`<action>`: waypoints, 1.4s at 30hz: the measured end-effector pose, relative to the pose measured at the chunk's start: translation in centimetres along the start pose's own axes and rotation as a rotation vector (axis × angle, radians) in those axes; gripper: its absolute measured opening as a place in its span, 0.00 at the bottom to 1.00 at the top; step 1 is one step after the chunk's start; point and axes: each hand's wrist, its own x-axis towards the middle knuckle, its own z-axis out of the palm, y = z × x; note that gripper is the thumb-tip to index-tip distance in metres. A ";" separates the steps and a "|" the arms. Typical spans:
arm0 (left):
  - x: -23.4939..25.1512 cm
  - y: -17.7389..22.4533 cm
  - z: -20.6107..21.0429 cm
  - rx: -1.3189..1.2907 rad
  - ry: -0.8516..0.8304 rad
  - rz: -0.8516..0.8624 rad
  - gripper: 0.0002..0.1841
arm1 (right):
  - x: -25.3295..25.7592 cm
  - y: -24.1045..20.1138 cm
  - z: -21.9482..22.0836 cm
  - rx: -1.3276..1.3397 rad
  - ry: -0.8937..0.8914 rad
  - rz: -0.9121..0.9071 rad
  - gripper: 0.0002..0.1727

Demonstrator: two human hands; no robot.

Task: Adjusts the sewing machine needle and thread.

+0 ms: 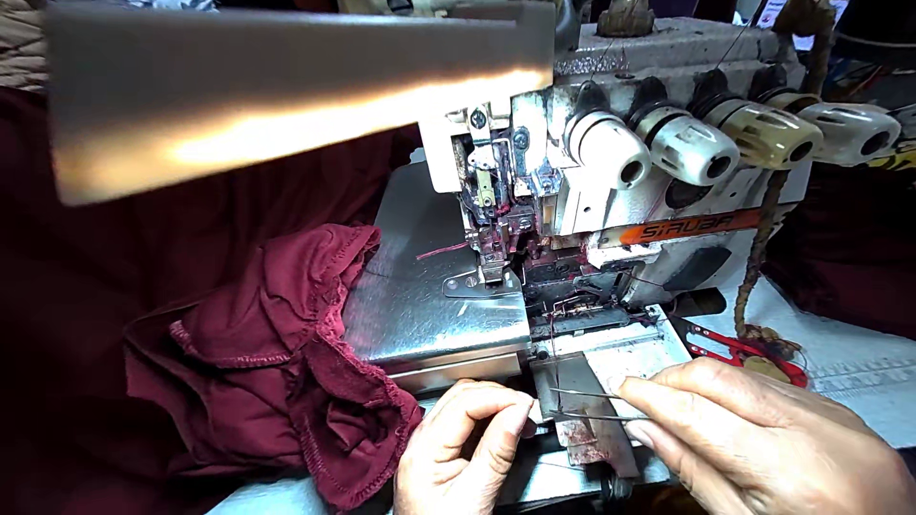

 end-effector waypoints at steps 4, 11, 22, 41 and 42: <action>-0.1 0.1 0.2 -0.046 0.012 -0.010 0.07 | -0.2 0.3 -0.4 0.007 -0.002 0.019 0.11; 0.2 -0.1 0.1 -0.055 -0.044 0.002 0.07 | -0.3 0.3 -0.4 0.062 -0.021 0.006 0.10; 0.2 0.1 0.0 -0.027 -0.051 0.009 0.10 | -0.5 1.3 -1.6 0.150 -0.110 0.274 0.15; 1.7 1.4 1.1 0.480 -0.306 0.391 0.13 | 0.6 0.9 -1.7 0.262 -0.341 0.279 0.09; 1.9 1.7 1.3 0.486 -0.344 0.392 0.13 | 0.7 0.9 -1.9 0.296 -0.344 0.272 0.09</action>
